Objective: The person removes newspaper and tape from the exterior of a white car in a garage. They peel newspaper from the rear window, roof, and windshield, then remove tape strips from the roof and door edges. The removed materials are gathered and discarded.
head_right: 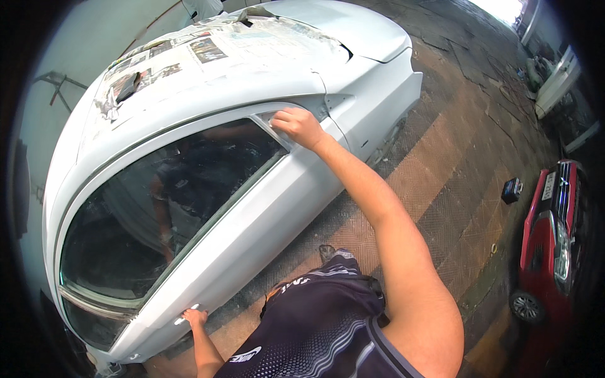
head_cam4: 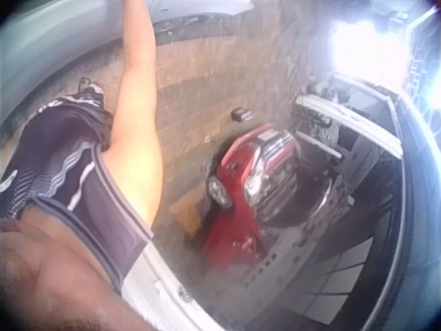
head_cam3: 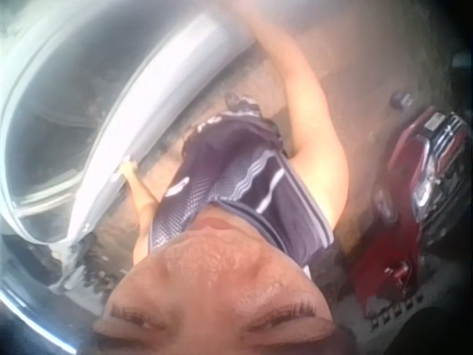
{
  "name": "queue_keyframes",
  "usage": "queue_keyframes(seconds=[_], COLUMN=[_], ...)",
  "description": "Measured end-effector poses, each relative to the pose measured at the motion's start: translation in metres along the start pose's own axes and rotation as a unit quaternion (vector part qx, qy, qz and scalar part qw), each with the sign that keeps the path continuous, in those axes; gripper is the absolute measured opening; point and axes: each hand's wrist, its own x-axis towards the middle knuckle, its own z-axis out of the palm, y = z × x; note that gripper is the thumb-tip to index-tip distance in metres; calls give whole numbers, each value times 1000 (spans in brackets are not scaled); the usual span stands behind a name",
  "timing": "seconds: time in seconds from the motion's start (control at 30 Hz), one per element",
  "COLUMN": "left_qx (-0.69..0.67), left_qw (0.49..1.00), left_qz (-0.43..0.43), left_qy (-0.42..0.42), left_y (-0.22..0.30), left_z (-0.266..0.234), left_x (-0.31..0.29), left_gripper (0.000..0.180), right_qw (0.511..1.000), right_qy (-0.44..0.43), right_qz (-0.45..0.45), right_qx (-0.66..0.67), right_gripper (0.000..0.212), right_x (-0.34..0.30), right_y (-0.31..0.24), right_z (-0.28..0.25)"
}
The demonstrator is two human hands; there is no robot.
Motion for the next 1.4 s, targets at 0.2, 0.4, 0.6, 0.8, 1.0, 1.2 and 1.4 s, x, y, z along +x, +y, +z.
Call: queue_keyframes(seconds=[0.2, 0.4, 0.6, 0.8, 1.0, 1.2, 1.4], left_qx=[21, -1, 20, 35, 4, -33, -50], left_qw=[999, 1000, 999, 999, 1000, 999, 998], left_qz=[27, 4, -17, 7, 2, -11, -25], left_qy=[-3, -2, -22, -10, -30, -26, -34], left_y=[-7, 4, -7, -4, 1, 5, 8], left_z=[3, 5, 8, 8, 1, -4, -7], left_x=[18, 3, 14, 21, 12, 0, -3], left_gripper=[105, 105, 108, 106, 106, 113, 112], right_qw=[983, 938, 802, 892, 966, 976, 974], right_qy=[-168, 7, 134, 68, 54, 39, 48], right_qz=[64, 285, 488, 428, 254, 216, 216], right_qx=[39, 199, 317, 124, 7, 6, 40], right_gripper=[8, 9, 14, 39, 35, 20, 17], right_x=[-32, -86, -56, -32, -23, -20, -13], right_y=[-16, -54, -60, -53, -35, -33, -30], right_z=[-19, -69, -50, -13, 6, 7, 4])
